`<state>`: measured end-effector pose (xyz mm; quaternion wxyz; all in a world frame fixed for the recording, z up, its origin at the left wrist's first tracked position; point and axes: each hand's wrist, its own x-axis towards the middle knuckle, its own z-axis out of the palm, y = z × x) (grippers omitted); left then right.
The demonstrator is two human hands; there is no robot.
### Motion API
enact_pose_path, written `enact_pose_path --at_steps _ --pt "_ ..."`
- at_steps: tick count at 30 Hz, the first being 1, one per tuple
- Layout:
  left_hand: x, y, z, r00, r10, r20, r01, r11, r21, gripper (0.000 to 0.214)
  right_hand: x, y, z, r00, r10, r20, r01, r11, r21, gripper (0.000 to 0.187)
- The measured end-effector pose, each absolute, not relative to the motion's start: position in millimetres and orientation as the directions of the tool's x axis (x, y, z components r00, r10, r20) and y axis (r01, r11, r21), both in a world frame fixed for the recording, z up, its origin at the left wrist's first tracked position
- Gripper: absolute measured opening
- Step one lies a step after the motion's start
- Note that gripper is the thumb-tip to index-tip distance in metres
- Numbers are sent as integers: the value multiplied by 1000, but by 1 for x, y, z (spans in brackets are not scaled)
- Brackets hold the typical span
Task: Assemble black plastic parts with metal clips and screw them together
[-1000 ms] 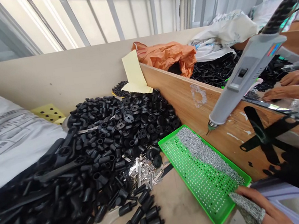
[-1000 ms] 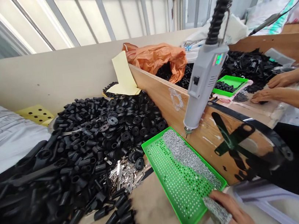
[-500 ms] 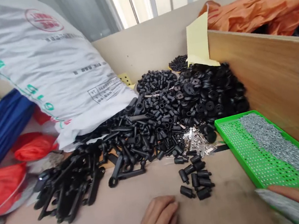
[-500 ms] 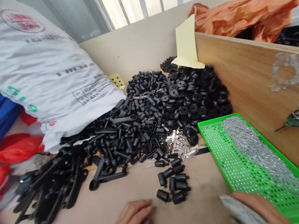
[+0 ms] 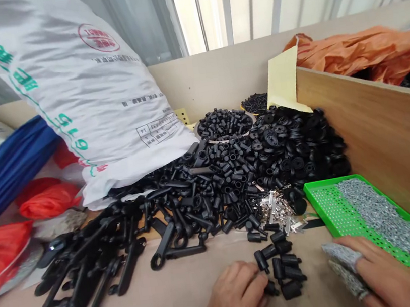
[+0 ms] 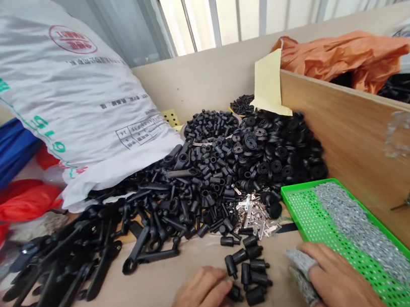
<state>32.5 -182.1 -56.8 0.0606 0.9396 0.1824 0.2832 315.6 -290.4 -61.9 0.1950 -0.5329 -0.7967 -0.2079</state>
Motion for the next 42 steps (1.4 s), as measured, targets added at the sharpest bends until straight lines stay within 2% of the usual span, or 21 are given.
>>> enact_pose_path --at_steps 4,7,10,17,22,26,32,36,39,42 --pt "37 -179 -69 790 299 535 266 -954 141 15 320 -257 -42 -359 767 532 934 291 209 27" --pt "35 -176 -68 769 298 566 279 -953 123 17 321 -237 -37 -277 847 454 961 249 122 26" --pt "33 -170 -60 741 340 579 311 -938 154 16 322 -223 -41 -162 918 361 987 157 43 21" --pt "43 -156 -45 743 337 578 248 -941 229 17 312 -206 -48 -81 951 299 994 54 97 15" --pt "68 -147 -31 815 391 428 291 -915 281 16 305 -204 -53 -62 955 289 994 33 101 15" --pt "102 -135 -29 869 393 302 322 -911 257 6 307 -203 -59 -62 950 307 997 42 71 19" --pt "151 -117 -47 914 323 246 306 -946 105 1 308 -202 -70 -50 909 414 998 64 -19 21" --pt "164 -114 -51 951 238 200 240 -971 13 12 312 -201 -76 -45 865 499 992 96 -77 22" --pt "165 -110 -53 963 212 167 215 -977 4 11 314 -200 -79 -45 858 512 988 114 -104 25" --pt "163 -103 -55 957 233 172 226 -972 58 3 314 -199 -81 -30 853 521 983 119 -139 22"
